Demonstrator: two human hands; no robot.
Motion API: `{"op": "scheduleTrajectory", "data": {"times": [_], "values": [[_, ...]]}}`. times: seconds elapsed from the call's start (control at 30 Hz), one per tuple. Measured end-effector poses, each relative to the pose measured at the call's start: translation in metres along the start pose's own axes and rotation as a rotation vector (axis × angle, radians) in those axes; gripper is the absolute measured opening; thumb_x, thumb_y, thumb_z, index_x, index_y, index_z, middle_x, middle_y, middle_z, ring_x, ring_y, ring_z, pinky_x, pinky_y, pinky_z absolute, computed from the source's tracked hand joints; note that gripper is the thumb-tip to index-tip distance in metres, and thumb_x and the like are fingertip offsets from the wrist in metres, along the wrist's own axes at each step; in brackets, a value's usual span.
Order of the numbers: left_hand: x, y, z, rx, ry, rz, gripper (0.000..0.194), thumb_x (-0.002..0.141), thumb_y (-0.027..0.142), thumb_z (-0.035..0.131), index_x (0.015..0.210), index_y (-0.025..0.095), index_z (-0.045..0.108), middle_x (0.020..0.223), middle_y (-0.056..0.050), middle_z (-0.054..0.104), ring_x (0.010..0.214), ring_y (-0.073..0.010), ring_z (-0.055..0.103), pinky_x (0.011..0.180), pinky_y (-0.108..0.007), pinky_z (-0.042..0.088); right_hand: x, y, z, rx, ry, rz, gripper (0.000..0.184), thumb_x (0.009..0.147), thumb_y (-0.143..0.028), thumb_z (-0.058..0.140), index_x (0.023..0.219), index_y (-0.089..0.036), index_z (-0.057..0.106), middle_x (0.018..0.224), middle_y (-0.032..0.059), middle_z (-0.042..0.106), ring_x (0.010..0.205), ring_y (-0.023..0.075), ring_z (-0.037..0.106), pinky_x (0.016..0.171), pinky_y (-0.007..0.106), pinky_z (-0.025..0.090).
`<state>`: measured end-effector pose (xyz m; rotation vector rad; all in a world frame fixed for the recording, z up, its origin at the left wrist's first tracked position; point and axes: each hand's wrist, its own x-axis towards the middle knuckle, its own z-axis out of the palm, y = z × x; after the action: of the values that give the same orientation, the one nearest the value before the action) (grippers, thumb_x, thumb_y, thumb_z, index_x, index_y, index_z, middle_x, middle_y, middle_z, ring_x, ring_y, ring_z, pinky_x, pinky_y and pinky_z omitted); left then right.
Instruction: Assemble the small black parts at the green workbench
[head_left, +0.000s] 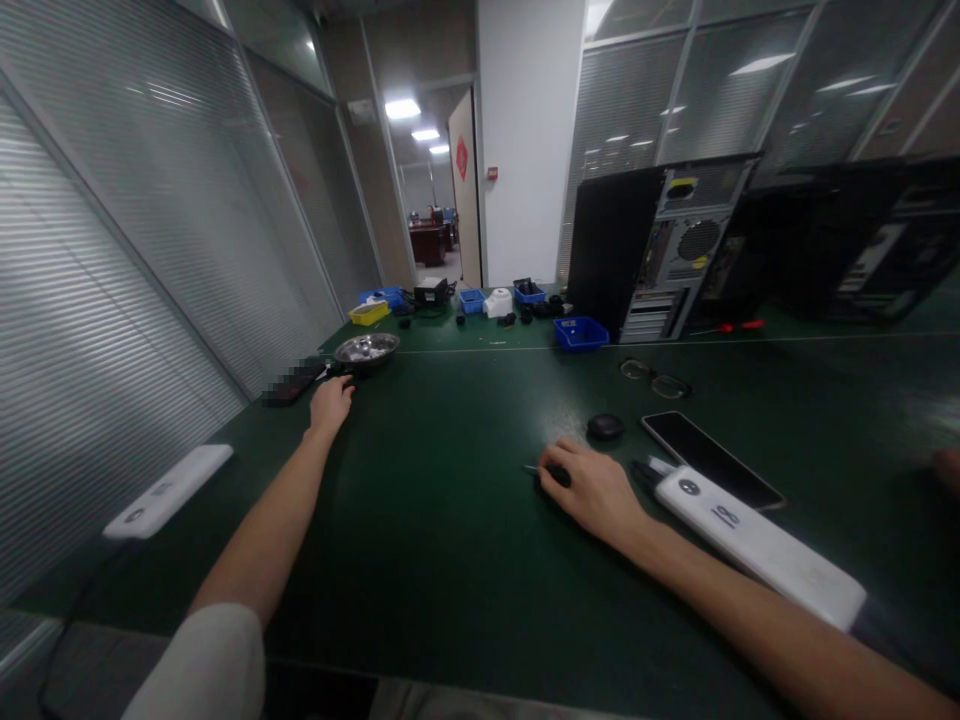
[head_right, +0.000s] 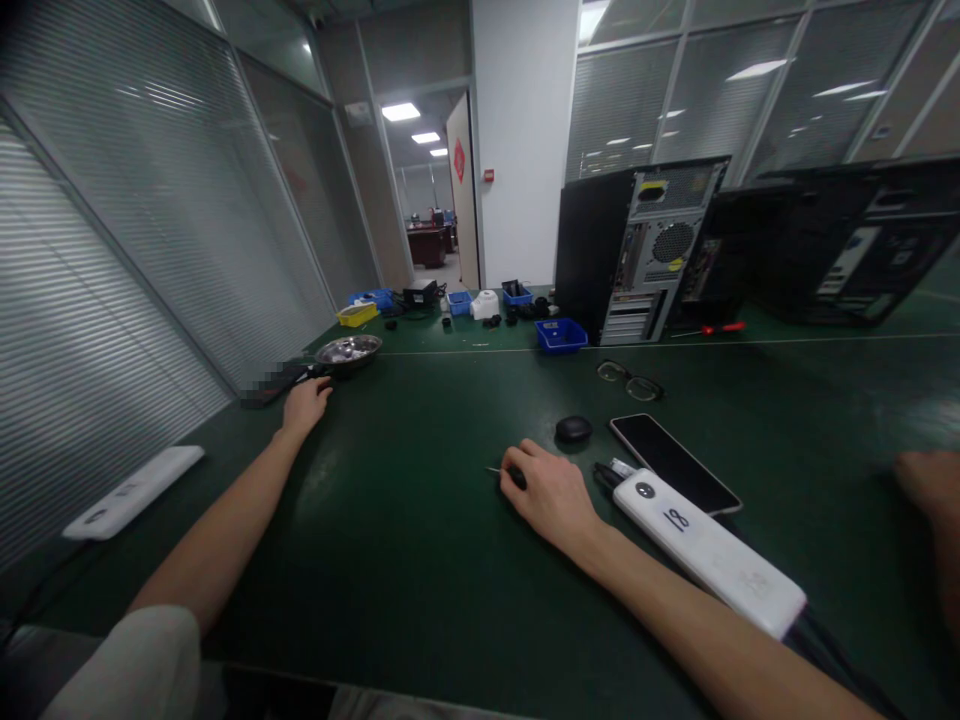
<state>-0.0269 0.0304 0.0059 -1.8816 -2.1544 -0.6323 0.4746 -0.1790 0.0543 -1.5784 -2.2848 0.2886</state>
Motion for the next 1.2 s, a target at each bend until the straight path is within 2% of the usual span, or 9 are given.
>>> {"op": "scheduleTrajectory", "data": {"times": [0.23, 0.47, 0.9, 1.2], "values": [[0.004, -0.006, 0.003, -0.054, 0.036, -0.058, 0.034, 0.093, 0.027, 0.054, 0.122, 0.019, 0.07, 0.118, -0.012, 0.07, 0.111, -0.028, 0.063, 0.096, -0.037, 0.048, 0.0, 0.001, 0.001, -0.001, -0.008, 0.006, 0.021, 0.098, -0.037, 0.049, 0.1, -0.025, 0.067, 0.104, 0.0024, 0.064, 0.079, 0.0151, 0.061, 0.067, 0.025, 0.045], [0.002, -0.003, -0.001, -0.077, 0.031, -0.068, 0.034, 0.092, 0.03, 0.054, 0.118, 0.018, 0.072, 0.117, -0.012, 0.07, 0.109, -0.0287, 0.064, 0.097, -0.038, 0.048, 0.001, 0.001, 0.0, 0.009, -0.025, 0.016, 0.022, 0.098, -0.038, 0.049, 0.101, -0.025, 0.067, 0.106, 0.0032, 0.064, 0.08, 0.0159, 0.062, 0.069, 0.027, 0.045], [-0.001, -0.001, -0.004, -0.068, 0.058, -0.022, 0.034, 0.095, 0.027, 0.047, 0.112, 0.015, 0.074, 0.116, -0.012, 0.069, 0.108, -0.0252, 0.063, 0.102, -0.034, 0.045, 0.001, 0.0, 0.0, -0.001, -0.006, 0.008, 0.023, 0.098, -0.037, 0.048, 0.1, -0.025, 0.067, 0.103, 0.0027, 0.064, 0.08, 0.0157, 0.061, 0.069, 0.026, 0.044], [-0.006, 0.01, -0.007, 0.027, 0.024, 0.026, 0.035, 0.095, 0.024, 0.045, 0.115, 0.015, 0.073, 0.116, -0.017, 0.062, 0.113, -0.03, 0.057, 0.099, -0.039, 0.048, 0.0, 0.001, 0.001, 0.019, 0.012, -0.011, 0.022, 0.098, -0.038, 0.049, 0.098, -0.025, 0.067, 0.102, 0.0015, 0.064, 0.078, 0.0152, 0.06, 0.068, 0.027, 0.044]]}}
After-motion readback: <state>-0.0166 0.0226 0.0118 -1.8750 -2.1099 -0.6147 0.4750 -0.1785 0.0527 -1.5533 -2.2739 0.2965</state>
